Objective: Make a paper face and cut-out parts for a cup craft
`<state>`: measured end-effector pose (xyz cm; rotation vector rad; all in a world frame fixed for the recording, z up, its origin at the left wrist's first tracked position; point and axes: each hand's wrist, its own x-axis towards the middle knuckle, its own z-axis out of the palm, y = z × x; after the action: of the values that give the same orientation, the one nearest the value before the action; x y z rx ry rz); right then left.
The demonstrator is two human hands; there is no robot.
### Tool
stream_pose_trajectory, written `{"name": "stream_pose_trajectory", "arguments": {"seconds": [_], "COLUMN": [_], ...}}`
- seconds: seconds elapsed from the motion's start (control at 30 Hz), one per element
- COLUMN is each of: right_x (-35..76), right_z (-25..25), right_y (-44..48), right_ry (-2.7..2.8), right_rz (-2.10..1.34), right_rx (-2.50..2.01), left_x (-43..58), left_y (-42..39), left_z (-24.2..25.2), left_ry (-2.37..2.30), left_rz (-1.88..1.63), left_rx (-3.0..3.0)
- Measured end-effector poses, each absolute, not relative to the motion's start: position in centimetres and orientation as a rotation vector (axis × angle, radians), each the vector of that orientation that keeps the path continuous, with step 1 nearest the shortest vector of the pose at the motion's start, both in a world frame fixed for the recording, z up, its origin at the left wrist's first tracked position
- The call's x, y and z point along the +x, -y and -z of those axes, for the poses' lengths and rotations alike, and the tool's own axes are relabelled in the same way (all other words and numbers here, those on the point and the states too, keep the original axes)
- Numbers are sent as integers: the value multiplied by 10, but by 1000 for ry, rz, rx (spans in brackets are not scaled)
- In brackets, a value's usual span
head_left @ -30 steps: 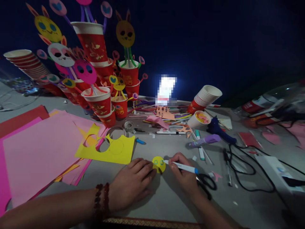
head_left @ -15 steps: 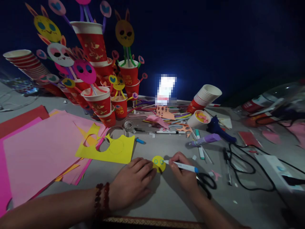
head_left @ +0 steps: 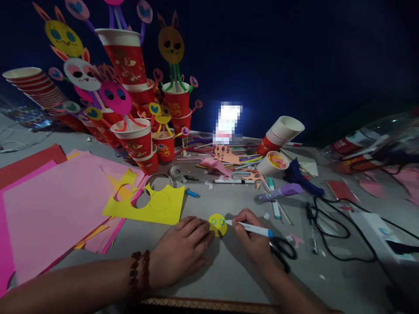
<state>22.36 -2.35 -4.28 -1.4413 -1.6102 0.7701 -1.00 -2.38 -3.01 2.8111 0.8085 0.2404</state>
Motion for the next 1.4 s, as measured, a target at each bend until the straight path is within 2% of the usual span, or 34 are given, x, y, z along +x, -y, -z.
{"name": "stream_pose_trajectory", "arguments": {"seconds": [0.53,1.1,1.27,1.4], "right_x": [225,218,220,224], "right_z": [45,38,36,36], "right_y": [24,24,23,21], "right_ry": [1561,1757,1572,1478], "right_rz": [-810,-831,-935,-885], "right_rx": [-1391,-1426,-1381,-1374], "left_x": [-10,-8,-9,-9], "left_y": [24,23,23,23], "left_z": [31,30,29,28], "left_ry": [-813,-802,-796,-793], "left_rz": [-232,-271,-248,-232], "left_rx": [2806,2824,2821,2824]}}
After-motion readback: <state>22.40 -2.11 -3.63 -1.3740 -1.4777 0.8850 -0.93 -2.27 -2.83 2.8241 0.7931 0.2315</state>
